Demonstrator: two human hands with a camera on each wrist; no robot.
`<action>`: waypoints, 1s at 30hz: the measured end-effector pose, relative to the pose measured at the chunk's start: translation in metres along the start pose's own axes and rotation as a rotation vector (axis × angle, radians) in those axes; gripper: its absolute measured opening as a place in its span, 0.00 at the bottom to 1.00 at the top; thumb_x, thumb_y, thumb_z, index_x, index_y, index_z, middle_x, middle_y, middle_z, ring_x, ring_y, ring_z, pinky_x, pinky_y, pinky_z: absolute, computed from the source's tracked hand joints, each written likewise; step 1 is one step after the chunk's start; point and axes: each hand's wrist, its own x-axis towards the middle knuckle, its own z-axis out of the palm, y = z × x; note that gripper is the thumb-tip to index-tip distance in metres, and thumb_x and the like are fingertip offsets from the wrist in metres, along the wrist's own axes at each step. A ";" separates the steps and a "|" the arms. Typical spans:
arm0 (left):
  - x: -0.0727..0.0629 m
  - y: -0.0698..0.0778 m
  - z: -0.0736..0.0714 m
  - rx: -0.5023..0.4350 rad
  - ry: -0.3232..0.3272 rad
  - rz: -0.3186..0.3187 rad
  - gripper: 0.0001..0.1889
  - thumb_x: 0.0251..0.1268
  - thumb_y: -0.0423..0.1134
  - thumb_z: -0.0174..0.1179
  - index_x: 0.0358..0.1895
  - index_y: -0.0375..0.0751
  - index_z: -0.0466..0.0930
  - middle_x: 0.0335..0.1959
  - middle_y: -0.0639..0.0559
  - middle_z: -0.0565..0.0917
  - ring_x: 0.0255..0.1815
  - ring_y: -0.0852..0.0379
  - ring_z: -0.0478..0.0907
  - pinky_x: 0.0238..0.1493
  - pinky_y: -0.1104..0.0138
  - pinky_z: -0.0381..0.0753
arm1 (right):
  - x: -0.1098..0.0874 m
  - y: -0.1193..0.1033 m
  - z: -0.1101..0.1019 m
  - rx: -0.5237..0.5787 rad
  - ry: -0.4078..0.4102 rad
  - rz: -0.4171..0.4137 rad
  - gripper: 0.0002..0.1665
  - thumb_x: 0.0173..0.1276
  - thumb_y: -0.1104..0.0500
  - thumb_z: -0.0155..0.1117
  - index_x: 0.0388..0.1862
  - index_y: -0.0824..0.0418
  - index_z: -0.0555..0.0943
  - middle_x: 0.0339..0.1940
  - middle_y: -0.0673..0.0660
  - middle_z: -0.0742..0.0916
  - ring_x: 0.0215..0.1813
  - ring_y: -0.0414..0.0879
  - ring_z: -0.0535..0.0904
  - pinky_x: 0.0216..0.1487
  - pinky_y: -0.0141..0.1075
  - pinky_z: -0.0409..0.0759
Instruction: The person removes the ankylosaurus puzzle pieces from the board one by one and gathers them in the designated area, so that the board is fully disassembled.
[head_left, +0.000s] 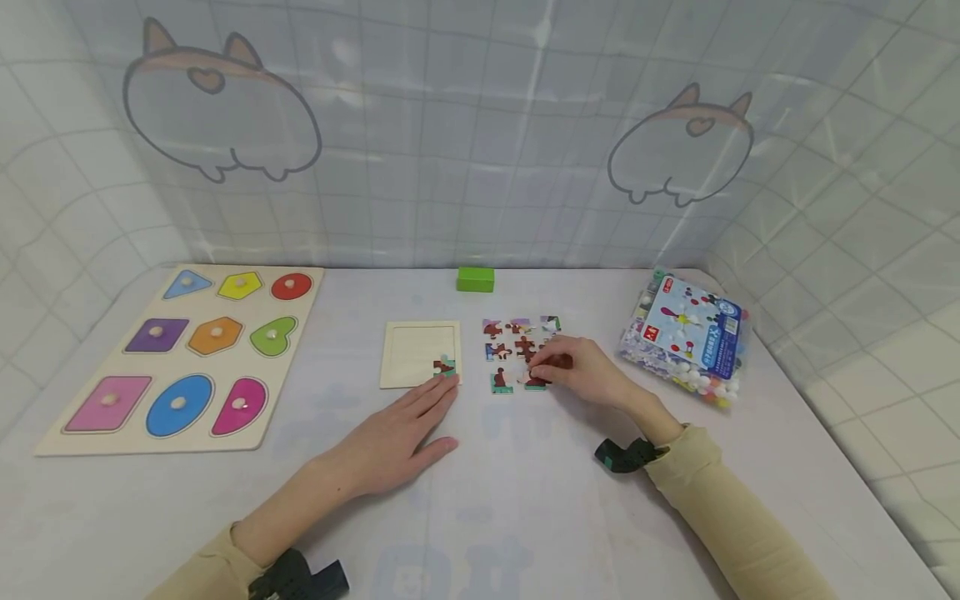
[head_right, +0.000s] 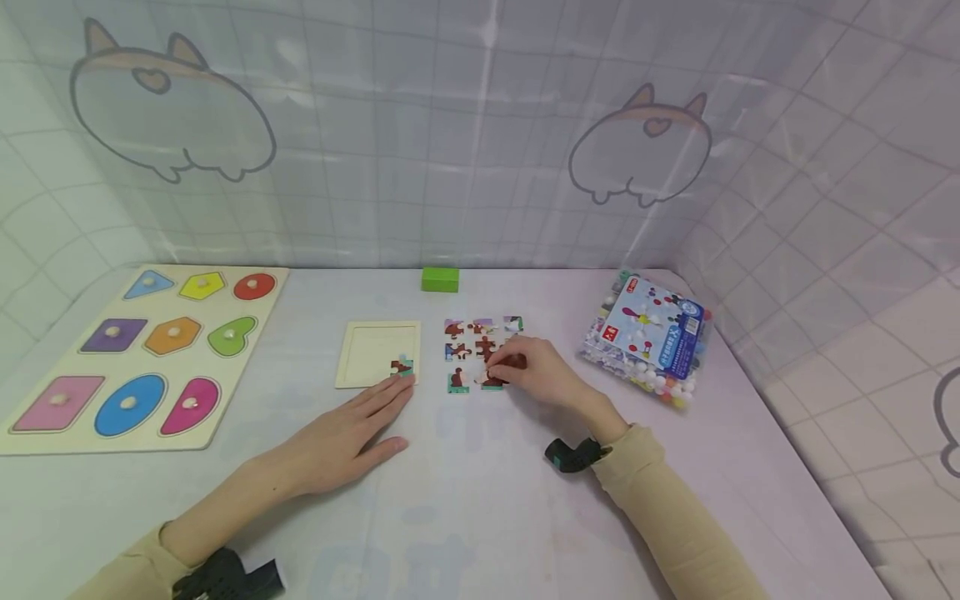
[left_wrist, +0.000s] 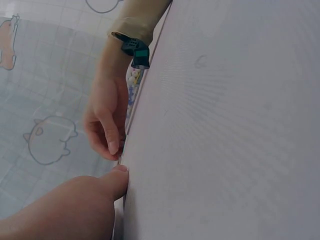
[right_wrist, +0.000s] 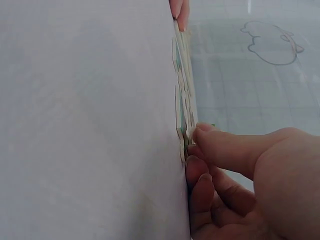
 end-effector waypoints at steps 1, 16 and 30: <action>0.000 0.000 0.000 -0.002 0.000 0.000 0.38 0.77 0.61 0.46 0.80 0.42 0.52 0.83 0.54 0.49 0.83 0.53 0.45 0.79 0.56 0.56 | 0.000 0.000 0.000 0.006 -0.006 -0.001 0.06 0.69 0.59 0.68 0.43 0.51 0.88 0.40 0.48 0.85 0.42 0.45 0.77 0.45 0.35 0.77; -0.001 0.000 -0.002 -0.004 -0.006 0.005 0.38 0.77 0.60 0.46 0.80 0.42 0.52 0.83 0.54 0.49 0.83 0.53 0.45 0.79 0.56 0.55 | 0.000 0.007 -0.003 0.032 -0.083 -0.042 0.17 0.60 0.57 0.77 0.48 0.52 0.86 0.42 0.48 0.84 0.44 0.45 0.78 0.44 0.32 0.78; -0.001 0.000 -0.001 -0.011 -0.009 0.019 0.38 0.77 0.60 0.46 0.80 0.42 0.53 0.83 0.54 0.49 0.83 0.54 0.45 0.80 0.57 0.54 | 0.000 0.009 -0.003 0.033 -0.079 -0.024 0.17 0.59 0.56 0.77 0.48 0.52 0.85 0.40 0.48 0.84 0.42 0.45 0.78 0.43 0.32 0.78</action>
